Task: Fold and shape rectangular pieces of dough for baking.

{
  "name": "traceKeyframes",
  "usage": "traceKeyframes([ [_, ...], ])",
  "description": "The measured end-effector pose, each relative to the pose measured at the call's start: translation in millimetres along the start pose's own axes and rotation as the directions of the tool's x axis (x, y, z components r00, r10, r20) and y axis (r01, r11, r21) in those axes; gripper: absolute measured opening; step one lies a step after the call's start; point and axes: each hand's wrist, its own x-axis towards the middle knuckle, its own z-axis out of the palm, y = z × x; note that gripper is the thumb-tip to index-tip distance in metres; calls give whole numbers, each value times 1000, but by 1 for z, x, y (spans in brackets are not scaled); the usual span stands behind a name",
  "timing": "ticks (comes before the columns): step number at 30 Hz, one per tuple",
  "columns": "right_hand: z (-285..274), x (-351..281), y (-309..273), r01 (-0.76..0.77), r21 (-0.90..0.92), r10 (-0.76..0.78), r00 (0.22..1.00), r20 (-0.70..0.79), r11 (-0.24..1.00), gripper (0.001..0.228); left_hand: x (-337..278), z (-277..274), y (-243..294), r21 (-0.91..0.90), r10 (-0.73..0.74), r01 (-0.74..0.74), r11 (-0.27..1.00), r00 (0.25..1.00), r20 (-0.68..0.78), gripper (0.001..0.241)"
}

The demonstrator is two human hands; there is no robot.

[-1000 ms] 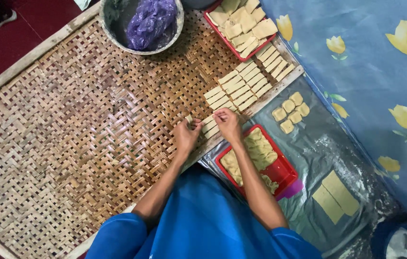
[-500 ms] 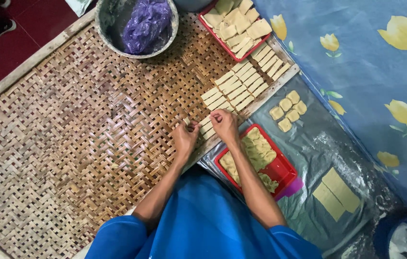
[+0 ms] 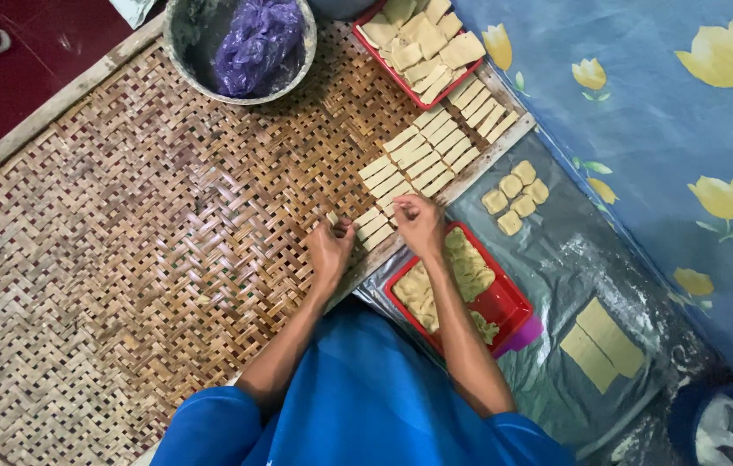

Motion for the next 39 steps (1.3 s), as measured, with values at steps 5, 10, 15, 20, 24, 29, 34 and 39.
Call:
traceKeyframes([
  [5, 27, -6, 14, 111, -107, -107, 993, 45, 988, 14, -1, 1, 4, 42, -10, 10, 999, 1000, -8, 15],
  [10, 45, -5, 27, 107, -107, -101, 993, 60, 989, 10, 1, 0, 6, 78, -15, 15, 997, 1000, 2, 17],
  [15, 37, -3, 8, 75, -107, -68, 996, 66, 991, 8, -3, -9, 24, 8, -36, 36, 999, 999, 10, 17],
  [20, 31, -2, -10, 46, -128, -37, 996, 76, 991, 7, -3, -10, 24, -27, -61, 61, 998, 998, 13, 18],
  [24, 33, -3, -5, 70, -121, -62, 995, 74, 990, 7, -6, -10, 25, -22, -59, 60, 998, 998, 17, 17],
  [29, 34, -4, -1, 117, -137, -112, 993, 40, 984, 6, -4, -10, 26, -65, -91, 91, 994, 996, 0, 19],
  [34, 18, -3, 2, 92, 41, -88, 993, -84, 995, 17, 2, -43, 33, -94, -110, 111, 989, 994, 20, 11],
  [39, -10, -1, -64, -127, 380, -1, 947, 320, 916, 23, 0, -75, 70, -501, 88, 567, 654, 600, 795, 49],
])
